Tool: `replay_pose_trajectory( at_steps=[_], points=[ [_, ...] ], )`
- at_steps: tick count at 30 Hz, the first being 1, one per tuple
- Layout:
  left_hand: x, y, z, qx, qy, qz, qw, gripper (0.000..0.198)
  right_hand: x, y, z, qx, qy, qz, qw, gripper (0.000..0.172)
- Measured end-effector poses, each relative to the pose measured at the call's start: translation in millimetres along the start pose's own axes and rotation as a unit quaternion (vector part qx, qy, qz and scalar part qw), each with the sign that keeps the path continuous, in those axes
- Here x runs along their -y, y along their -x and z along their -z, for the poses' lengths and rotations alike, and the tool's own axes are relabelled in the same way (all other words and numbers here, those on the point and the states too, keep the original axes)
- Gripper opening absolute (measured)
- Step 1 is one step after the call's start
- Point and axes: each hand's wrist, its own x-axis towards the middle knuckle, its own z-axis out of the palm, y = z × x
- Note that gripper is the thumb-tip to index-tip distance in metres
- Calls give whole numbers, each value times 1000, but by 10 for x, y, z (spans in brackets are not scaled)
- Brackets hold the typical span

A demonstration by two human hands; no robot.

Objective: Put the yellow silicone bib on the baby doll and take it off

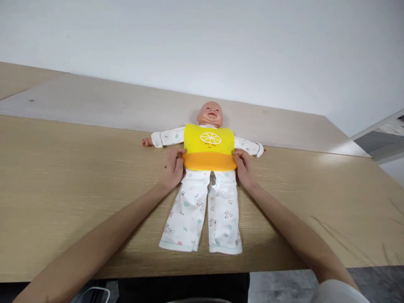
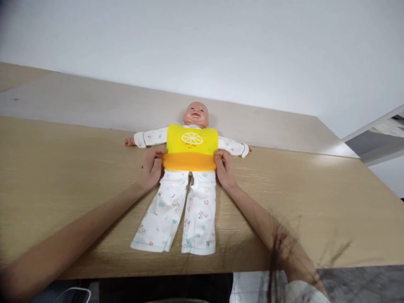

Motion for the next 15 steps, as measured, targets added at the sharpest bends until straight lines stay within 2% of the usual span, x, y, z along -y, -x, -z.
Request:
replay_pose_trajectory(
  at_steps=[2,4,6,8,11,13,15],
  points=[
    [-10,-3,-5,-3,16,29,999,20,105,-20,31,-27,12,35,999,28],
    [-13,-11,-18,4,43,58,997,18,305,3,79,-36,60,121,990,25],
    [-6,-20,-37,15,72,75,994,16,579,78,123,-27,131,235,963,22],
    [8,-26,-55,16,94,84,992,16,866,198,134,-9,199,340,919,22],
    [21,-28,-65,13,105,89,990,18,1179,425,35,81,224,433,870,28],
    [14,-29,-59,15,105,83,991,19,1264,584,-100,165,212,460,846,30],
    [2,-31,-50,13,106,76,991,18,1274,715,-243,231,221,455,831,33]
  ],
)
